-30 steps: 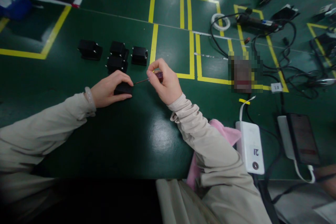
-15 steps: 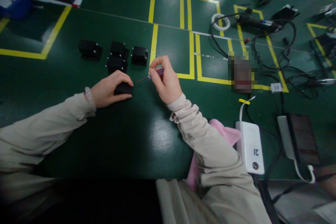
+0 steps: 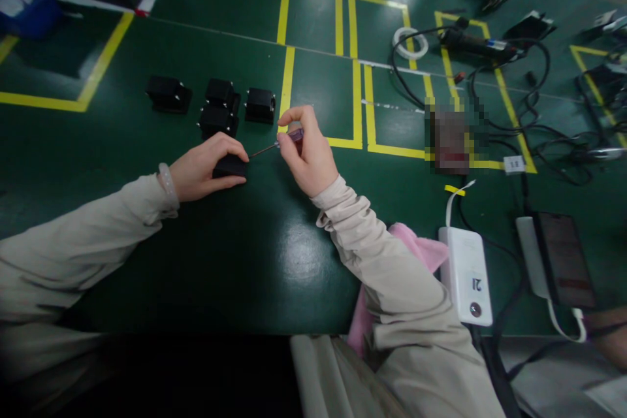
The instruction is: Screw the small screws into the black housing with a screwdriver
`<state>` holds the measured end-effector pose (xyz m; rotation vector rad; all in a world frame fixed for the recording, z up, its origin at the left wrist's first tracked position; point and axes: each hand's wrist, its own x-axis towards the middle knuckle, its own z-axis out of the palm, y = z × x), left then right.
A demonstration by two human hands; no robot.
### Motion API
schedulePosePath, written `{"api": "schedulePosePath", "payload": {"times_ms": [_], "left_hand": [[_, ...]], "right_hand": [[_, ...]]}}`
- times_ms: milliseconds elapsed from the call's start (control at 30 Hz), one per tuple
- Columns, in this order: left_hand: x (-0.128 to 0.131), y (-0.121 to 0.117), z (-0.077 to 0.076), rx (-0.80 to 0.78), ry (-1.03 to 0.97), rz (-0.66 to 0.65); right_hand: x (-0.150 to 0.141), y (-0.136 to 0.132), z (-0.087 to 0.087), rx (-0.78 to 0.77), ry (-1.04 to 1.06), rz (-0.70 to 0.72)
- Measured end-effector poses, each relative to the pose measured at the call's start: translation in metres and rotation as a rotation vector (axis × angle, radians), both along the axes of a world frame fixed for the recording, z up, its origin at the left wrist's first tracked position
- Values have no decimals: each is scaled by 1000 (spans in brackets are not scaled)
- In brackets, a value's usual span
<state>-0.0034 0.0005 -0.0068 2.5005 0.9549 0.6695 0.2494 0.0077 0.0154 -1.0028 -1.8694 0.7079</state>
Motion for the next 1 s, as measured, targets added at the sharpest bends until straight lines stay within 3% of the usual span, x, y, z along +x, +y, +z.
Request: {"api": "schedulePosePath", "payload": {"times_ms": [1000], "left_hand": [[0,0,2,-59,0,19]], "right_hand": [[0,-1,5,-32,53,3]]}}
